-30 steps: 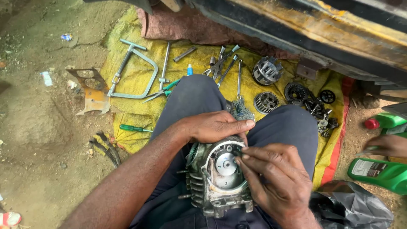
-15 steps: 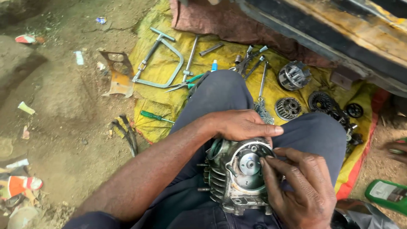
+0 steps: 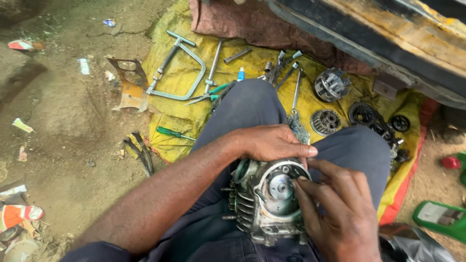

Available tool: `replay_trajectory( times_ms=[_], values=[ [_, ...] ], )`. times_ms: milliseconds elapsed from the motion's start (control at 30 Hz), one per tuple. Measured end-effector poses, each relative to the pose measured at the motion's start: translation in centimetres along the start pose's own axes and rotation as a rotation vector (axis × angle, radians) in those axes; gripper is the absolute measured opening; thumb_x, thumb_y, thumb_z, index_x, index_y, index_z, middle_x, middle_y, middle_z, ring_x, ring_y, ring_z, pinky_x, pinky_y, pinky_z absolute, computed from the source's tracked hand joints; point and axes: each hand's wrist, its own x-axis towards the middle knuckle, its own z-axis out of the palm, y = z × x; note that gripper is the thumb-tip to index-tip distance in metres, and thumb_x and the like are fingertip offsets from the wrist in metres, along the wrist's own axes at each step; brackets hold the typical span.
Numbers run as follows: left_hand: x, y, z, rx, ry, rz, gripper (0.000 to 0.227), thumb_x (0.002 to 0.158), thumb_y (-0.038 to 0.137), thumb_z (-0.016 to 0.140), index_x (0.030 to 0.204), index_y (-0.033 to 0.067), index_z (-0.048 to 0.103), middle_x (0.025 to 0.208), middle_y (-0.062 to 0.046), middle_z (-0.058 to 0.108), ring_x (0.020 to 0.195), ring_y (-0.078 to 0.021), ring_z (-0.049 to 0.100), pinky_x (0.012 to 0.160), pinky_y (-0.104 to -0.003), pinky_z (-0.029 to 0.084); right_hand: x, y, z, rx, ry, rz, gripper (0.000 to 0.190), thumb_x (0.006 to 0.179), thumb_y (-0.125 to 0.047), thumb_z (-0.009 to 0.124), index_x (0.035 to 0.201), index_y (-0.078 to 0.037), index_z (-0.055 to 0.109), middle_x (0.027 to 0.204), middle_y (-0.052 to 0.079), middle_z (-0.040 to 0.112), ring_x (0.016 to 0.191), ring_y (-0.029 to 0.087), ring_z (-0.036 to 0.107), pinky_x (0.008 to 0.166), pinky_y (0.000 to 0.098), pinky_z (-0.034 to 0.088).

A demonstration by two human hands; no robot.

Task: The person sits on the ground under a vehicle and works on a small engine cylinder assembly held on their lap. They fit a piston into the cylinder, press in a wrist pin, fit a ring around the piston, and use a socket wrench and pliers on the assembly, with other engine parts and hand tools laid out on a mat nearby.

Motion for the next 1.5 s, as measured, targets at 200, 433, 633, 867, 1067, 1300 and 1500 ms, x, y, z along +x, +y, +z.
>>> replay_trajectory(
  times_ms=[200,433,633,867,1067,1300,1500],
  values=[
    [0.8,-0.9,0.3,0.075,0.027,-0.023,0.053,0.094,0.057,0.061,0.097,0.0090,0.084,0.084,-0.006,0.081,0.075,-0.0111,0.074,0.070,-0.029,0.061,0.7,1.5,-1.0,0.062,-0.200,0.030,0.020,0.077,-0.006,0.083,0.093,-0.004,0.071,0.097,0.005,0.072,0.086,0.022,0.070,0.074,0.0350,0.056],
    [0.6,-0.1,0.1,0.041,0.055,-0.067,0.050,0.094,0.054,0.064,0.094,0.0078,0.083,0.080,-0.005,0.080,0.071,-0.0104,0.072,0.068,-0.030,0.060,1.2,1.8,-1.1,-0.057,-0.216,-0.209,0.028,0.076,0.000,0.077,0.103,0.001,0.069,0.104,0.012,0.069,0.091,0.027,0.067,0.077,0.0388,0.056],
    [1.3,-0.7,0.2,0.011,0.017,-0.049,0.040,0.094,0.043,0.069,0.089,0.0061,0.083,0.078,-0.003,0.078,0.067,-0.0083,0.068,0.063,-0.029,0.057,1.0,1.7,-1.1,-0.095,-0.243,-0.261,0.030,0.074,0.000,0.076,0.103,0.002,0.069,0.105,0.012,0.068,0.088,0.027,0.067,0.075,0.0374,0.055],
    [1.1,0.4,0.1,0.033,0.034,-0.104,0.036,0.092,0.036,0.071,0.081,0.0037,0.081,0.070,-0.003,0.074,0.060,-0.0084,0.064,0.055,-0.030,0.054,0.4,2.0,-0.2,-0.127,-0.251,-0.180,0.037,0.065,0.003,0.073,0.102,-0.003,0.071,0.101,0.010,0.067,0.090,0.027,0.068,0.069,0.0375,0.056],
    [4.9,5.5,-1.1,0.446,-0.235,-0.386,0.027,0.086,0.028,0.075,0.084,0.0010,0.077,0.077,-0.009,0.072,0.065,-0.0206,0.063,0.056,-0.041,0.054,1.2,1.4,-0.7,0.043,-0.204,-0.194,0.033,0.072,0.002,0.075,0.104,-0.005,0.071,0.101,0.009,0.067,0.091,0.027,0.069,0.074,0.0379,0.057],
    [10.4,7.9,-0.2,0.637,-0.693,-0.688,0.023,0.072,0.003,0.078,0.094,-0.0036,0.077,0.094,-0.015,0.080,0.084,-0.0278,0.078,0.074,-0.045,0.067,1.3,1.2,-1.3,0.062,-0.166,-0.111,0.026,0.077,-0.002,0.078,0.102,-0.004,0.070,0.100,0.008,0.070,0.090,0.027,0.070,0.075,0.0380,0.057],
    [11.6,8.9,0.9,0.714,-0.766,-0.685,0.022,0.070,-0.004,0.079,0.092,-0.0077,0.077,0.087,-0.020,0.078,0.080,-0.0272,0.078,0.073,-0.044,0.068,0.5,1.8,-0.8,-0.017,-0.176,-0.069,0.025,0.078,-0.004,0.077,0.102,-0.003,0.070,0.101,0.009,0.069,0.091,0.029,0.069,0.075,0.0396,0.056]
  ],
)
